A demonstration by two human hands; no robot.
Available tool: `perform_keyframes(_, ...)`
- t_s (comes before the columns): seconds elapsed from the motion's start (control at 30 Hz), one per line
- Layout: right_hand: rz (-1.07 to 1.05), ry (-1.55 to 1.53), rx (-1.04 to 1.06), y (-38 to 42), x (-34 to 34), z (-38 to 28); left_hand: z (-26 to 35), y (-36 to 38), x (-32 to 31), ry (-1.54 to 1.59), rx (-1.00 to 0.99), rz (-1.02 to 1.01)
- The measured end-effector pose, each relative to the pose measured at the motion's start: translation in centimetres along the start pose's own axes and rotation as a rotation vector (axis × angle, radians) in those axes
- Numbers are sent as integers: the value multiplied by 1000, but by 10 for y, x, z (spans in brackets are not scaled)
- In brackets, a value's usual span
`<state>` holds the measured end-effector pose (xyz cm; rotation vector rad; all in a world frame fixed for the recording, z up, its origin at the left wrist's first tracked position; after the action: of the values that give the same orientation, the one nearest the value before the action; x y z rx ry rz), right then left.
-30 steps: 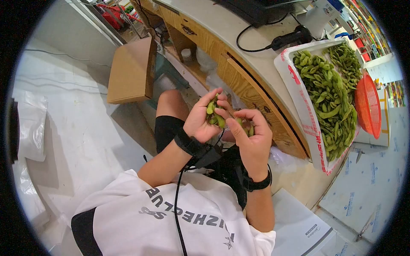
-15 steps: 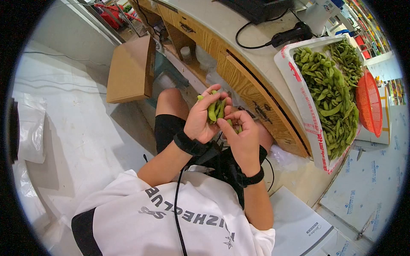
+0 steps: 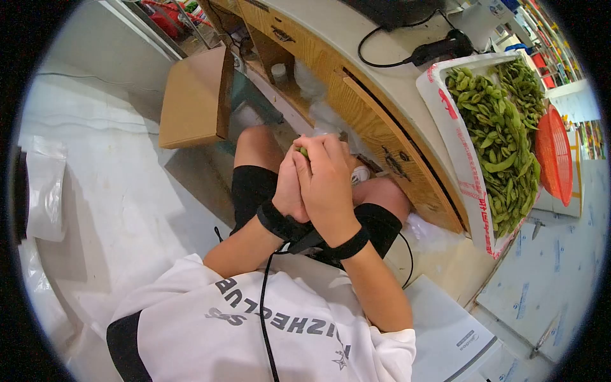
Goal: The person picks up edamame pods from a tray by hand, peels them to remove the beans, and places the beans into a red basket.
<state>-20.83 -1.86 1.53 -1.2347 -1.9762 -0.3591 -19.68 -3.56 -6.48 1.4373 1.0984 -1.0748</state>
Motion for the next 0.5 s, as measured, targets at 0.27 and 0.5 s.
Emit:
perform_keyframes(0.27, 181, 265, 67, 2, -12, 6, 17, 4, -15, -197, -122, 41)
perform_keyframes(0.5, 22, 214, 65, -13, -21, 6, 43, 9, -21, -324, -214, 63)
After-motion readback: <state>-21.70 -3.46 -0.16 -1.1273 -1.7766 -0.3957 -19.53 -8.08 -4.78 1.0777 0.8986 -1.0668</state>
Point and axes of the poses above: each hand's wrist, its own y-axis away from the middle knuckle, its own x-axis out of the back of the hand, z = x × y, the point moved 9 cm from there along -y, towards the middle knuckle, and after that the axes turned 9 degrees about y, right-handed, at the moved point
